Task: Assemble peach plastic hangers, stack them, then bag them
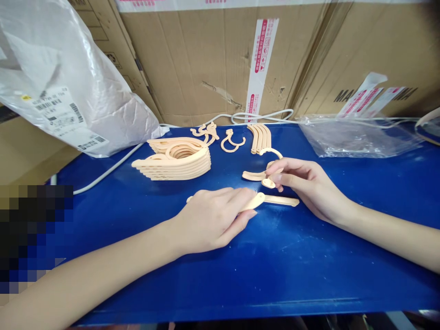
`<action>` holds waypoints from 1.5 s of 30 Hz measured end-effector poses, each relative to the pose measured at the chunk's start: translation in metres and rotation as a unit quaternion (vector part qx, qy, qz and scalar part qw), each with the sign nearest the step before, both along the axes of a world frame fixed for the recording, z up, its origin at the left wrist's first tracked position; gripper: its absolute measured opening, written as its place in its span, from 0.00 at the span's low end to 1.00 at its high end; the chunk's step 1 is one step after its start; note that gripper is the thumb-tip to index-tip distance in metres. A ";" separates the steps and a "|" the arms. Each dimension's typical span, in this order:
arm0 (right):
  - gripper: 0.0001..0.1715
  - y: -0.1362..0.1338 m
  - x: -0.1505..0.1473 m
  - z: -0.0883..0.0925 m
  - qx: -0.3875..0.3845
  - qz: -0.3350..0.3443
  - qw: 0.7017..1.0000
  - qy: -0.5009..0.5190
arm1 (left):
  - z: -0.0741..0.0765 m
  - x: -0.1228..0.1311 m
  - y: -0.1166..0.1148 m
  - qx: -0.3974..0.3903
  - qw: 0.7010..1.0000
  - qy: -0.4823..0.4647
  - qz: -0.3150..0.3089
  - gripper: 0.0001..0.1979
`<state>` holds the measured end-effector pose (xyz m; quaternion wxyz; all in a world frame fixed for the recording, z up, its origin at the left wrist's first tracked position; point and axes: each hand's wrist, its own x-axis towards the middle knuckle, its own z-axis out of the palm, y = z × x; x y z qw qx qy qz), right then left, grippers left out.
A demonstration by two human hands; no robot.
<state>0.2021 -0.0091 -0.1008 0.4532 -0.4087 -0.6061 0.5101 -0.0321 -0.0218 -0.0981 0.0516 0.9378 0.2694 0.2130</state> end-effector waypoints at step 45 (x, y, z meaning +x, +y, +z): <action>0.09 -0.001 0.000 0.006 -0.031 0.106 0.994 -0.023 | 0.000 0.001 0.001 -0.028 0.999 -0.005 0.033 0.11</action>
